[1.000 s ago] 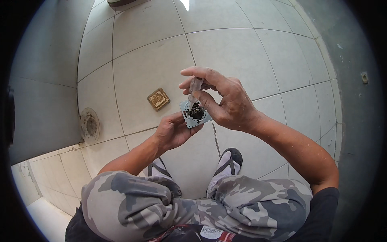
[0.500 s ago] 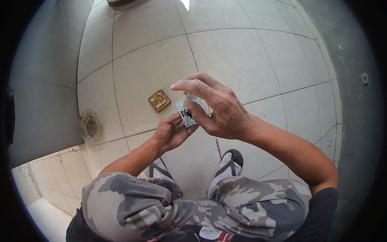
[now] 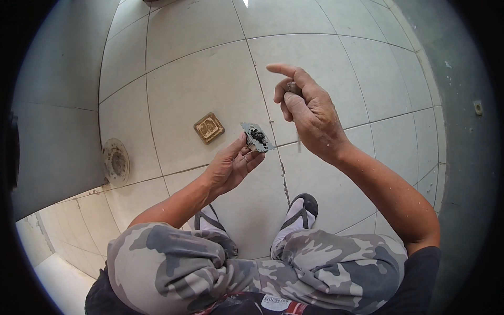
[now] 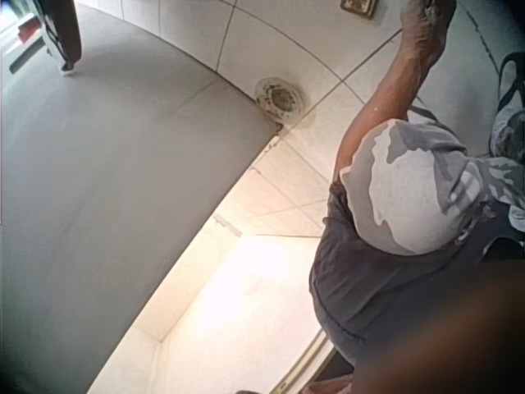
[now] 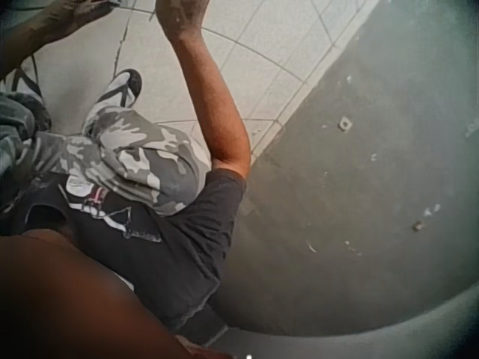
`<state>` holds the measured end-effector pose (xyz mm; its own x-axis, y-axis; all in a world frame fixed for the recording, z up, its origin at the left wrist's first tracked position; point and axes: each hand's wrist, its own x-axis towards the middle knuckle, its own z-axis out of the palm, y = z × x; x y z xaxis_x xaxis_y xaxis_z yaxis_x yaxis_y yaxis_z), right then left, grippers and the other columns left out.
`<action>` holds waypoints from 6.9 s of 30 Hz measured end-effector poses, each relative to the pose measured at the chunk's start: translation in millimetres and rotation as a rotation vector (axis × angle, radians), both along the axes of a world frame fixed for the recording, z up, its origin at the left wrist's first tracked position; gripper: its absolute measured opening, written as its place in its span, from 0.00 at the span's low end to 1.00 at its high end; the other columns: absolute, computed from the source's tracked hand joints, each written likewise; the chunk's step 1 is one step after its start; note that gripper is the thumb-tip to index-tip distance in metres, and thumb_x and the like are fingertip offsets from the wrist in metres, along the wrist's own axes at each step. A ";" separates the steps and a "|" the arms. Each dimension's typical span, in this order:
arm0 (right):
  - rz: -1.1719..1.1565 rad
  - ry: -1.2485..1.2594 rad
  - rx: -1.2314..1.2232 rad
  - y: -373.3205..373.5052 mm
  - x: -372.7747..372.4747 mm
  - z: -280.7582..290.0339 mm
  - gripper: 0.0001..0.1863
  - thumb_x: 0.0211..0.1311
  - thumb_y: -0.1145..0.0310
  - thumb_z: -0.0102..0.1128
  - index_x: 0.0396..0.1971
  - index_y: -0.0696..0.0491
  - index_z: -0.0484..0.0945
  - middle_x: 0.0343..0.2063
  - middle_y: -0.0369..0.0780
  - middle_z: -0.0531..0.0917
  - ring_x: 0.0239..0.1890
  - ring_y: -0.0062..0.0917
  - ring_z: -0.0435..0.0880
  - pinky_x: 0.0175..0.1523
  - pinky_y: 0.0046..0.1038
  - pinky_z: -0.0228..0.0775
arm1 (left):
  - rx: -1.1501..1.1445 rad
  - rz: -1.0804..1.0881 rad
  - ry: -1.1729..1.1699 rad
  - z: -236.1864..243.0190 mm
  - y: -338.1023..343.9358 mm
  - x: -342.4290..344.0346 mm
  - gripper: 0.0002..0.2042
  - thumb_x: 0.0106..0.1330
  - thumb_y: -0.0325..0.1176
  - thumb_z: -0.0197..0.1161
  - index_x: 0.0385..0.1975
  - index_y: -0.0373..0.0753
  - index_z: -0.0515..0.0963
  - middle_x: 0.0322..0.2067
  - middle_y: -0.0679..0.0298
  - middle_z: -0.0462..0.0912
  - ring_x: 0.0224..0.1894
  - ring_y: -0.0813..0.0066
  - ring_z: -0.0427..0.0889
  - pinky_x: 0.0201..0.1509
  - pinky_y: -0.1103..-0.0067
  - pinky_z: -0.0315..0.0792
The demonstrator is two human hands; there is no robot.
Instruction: The recorder uses a syringe and a small screwdriver to clean and repair the internal components of an electrical light switch.
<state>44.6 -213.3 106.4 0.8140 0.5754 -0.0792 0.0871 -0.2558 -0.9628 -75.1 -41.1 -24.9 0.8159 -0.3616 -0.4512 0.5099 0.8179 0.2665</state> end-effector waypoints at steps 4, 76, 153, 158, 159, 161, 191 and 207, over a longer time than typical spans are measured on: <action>0.419 -0.483 -0.450 -6.8 -2.8 -18.2 0.39 0.56 0.62 0.70 0.68 0.50 0.64 0.46 0.40 0.77 0.31 0.24 0.75 0.36 0.28 0.73 | 0.145 -0.057 -0.031 4.4 -1.8 3.3 0.20 0.74 0.47 0.55 0.51 0.36 0.71 0.47 0.63 0.79 0.52 0.73 0.79 0.62 0.76 0.74; 0.309 0.031 -0.141 -43.6 -25.2 -77.1 0.48 0.41 0.53 0.83 0.59 0.49 0.62 0.50 0.41 0.75 0.37 0.26 0.79 0.40 0.31 0.73 | 0.877 -0.083 -0.572 17.0 -6.4 -1.5 0.29 0.60 0.30 0.73 0.61 0.37 0.70 0.50 0.59 0.75 0.51 0.70 0.80 0.59 0.73 0.79; 0.138 0.451 -0.353 -29.6 -53.3 -69.3 0.28 0.78 0.50 0.32 0.34 0.57 0.74 0.23 0.38 0.79 0.21 0.23 0.75 0.31 0.29 0.70 | 1.672 0.014 -1.031 11.5 -12.4 -5.8 0.26 0.51 0.34 0.78 0.51 0.38 0.77 0.38 0.57 0.75 0.35 0.65 0.80 0.33 0.73 0.78; 0.116 0.399 -0.358 -29.5 -56.5 -68.9 0.28 0.78 0.51 0.31 0.33 0.59 0.74 0.21 0.40 0.79 0.22 0.26 0.77 0.33 0.31 0.70 | 1.697 0.038 -1.064 8.9 -15.4 -5.8 0.25 0.52 0.33 0.77 0.49 0.35 0.76 0.38 0.56 0.75 0.35 0.63 0.80 0.33 0.72 0.78; 0.100 0.402 -0.360 -28.8 -56.5 -68.3 0.28 0.78 0.51 0.31 0.33 0.59 0.74 0.20 0.40 0.78 0.22 0.26 0.77 0.33 0.31 0.70 | 1.686 0.047 -1.067 7.2 -15.9 -6.1 0.25 0.53 0.33 0.76 0.49 0.34 0.75 0.39 0.55 0.75 0.35 0.63 0.81 0.33 0.72 0.78; 0.092 0.400 -0.378 -27.5 -56.7 -68.6 0.28 0.78 0.52 0.31 0.33 0.60 0.74 0.20 0.41 0.77 0.22 0.26 0.77 0.32 0.30 0.70 | 1.677 0.053 -1.069 5.9 -17.3 -7.0 0.24 0.54 0.33 0.76 0.49 0.32 0.74 0.39 0.55 0.75 0.35 0.62 0.81 0.33 0.72 0.78; 0.071 0.708 -0.553 -29.5 -38.6 -71.0 0.29 0.72 0.42 0.46 0.28 0.54 0.78 0.14 0.32 0.70 0.12 0.16 0.63 0.16 0.22 0.54 | 1.090 -0.265 -0.577 1.9 -20.0 -16.2 0.17 0.70 0.31 0.60 0.55 0.31 0.70 0.48 0.53 0.71 0.49 0.64 0.79 0.50 0.71 0.80; 0.197 0.343 -0.410 -41.5 -35.6 -70.0 0.27 0.75 0.46 0.47 0.27 0.56 0.75 0.19 0.34 0.76 0.26 0.20 0.72 0.34 0.27 0.64 | 0.732 -0.166 -0.627 -11.5 -16.7 -17.4 0.19 0.71 0.21 0.55 0.60 0.37 0.62 0.56 0.60 0.63 0.64 0.66 0.69 0.66 0.68 0.71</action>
